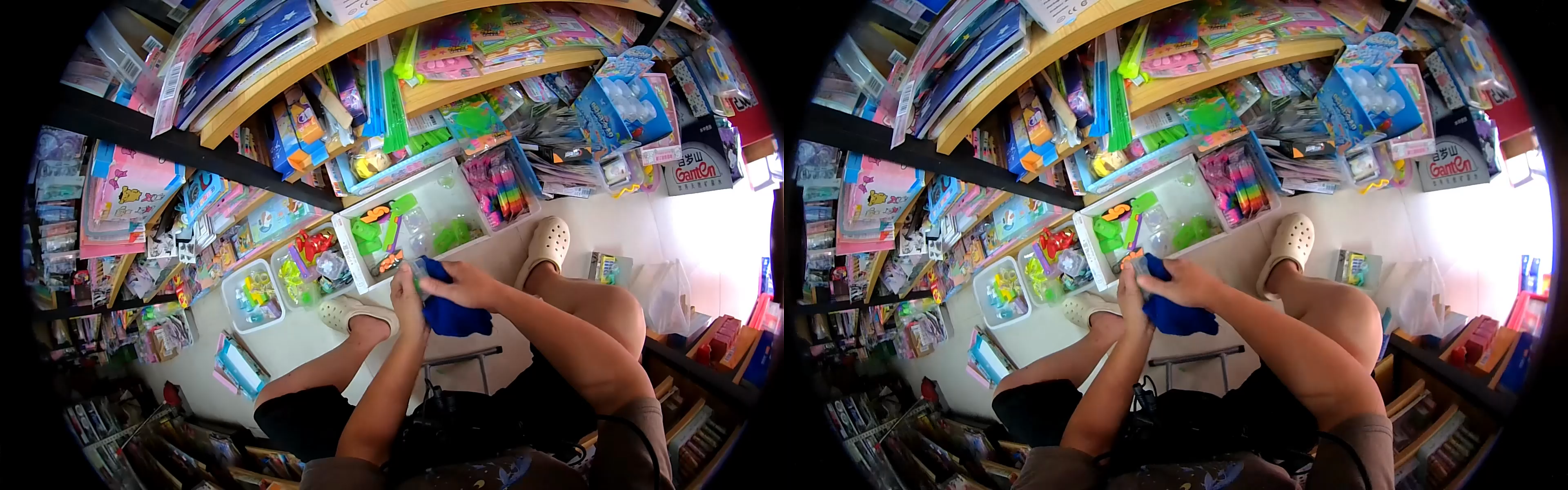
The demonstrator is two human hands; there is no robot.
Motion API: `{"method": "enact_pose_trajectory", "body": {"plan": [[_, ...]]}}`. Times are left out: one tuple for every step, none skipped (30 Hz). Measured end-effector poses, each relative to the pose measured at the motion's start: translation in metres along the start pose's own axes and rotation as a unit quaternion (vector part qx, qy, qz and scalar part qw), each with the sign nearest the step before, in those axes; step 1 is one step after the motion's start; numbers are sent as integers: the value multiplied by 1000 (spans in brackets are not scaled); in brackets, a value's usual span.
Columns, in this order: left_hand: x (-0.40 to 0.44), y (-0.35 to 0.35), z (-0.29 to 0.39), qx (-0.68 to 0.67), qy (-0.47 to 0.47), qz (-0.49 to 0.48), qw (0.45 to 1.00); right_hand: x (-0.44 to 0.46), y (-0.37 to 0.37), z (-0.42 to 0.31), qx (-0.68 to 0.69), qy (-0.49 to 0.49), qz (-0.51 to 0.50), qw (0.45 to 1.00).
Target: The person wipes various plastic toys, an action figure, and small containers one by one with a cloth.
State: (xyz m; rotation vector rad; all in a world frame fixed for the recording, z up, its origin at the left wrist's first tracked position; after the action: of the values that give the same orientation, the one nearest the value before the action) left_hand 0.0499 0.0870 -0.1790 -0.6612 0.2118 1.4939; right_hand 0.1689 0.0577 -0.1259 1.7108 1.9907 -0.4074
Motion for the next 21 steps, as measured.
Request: {"method": "enact_pose_trajectory", "body": {"plan": [[-1,4,1,-24,21,5,999,0,-6,-3,-27,14,-15,999],[-1,11,3,1,33,17,999,1,-12,-6,-54,28,-30,998],[0,18,7,0,36,35,999,1,-18,-10,-81,42,-45,995],[0,24,11,-3,38,52,998,1,-23,-13,-67,42,-61,995],[1,31,14,-5,40,70,997,-1,-28,-17,-54,42,-77,995],[17,52,5,14,15,67,998,-3,-34,-23,-41,41,-93,994],[25,78,-2,47,62,121,990,-3,-40,-26,-28,41,-110,993],[30,104,-5,79,108,176,975,1,-49,-22,-17,63,-108,992],[35,131,-8,110,154,228,955,3,-51,-26,-25,72,-110,991],[42,157,-7,66,131,284,947,3,-52,-29,-32,80,-110,990],[49,186,-10,25,108,338,935,2,-52,-32,-38,87,-108,990],[74,234,-21,52,83,334,937,3,-46,-31,-55,80,-83,992],[94,277,-23,80,58,330,939,3,-39,-31,-73,72,-57,993],[93,302,-12,118,69,388,912,3,-32,-29,-91,63,-31,993],[91,323,-1,155,80,443,879,3,-27,-26,-93,51,-22,994],[106,361,-1,188,61,455,868,3,-23,-21,-95,39,-13,995],[121,394,-4,220,43,465,856,2,-19,-17,-96,28,-4,995],[125,398,4,206,50,460,862,0,-16,-15,-97,27,-3,995],[129,401,10,191,58,456,867,-1,-14,-13,-98,26,-2,995],[137,409,12,211,82,447,866,-3,-12,-12,-98,24,-2,995],[144,410,12,201,112,420,878,-4,-12,-9,-111,1,-16,994]]}}
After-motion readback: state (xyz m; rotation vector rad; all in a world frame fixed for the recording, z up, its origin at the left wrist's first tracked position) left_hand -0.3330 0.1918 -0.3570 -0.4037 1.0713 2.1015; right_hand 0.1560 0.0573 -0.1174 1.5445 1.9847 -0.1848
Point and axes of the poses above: each hand's wrist, its own x-axis towards the middle knuckle, its own y-axis out of the back of the hand, z = x × y, the point moved 9 cm from there along x, towards the middle knuckle, and after that the axes turned 2 degrees about x, right-handed, at the moved point
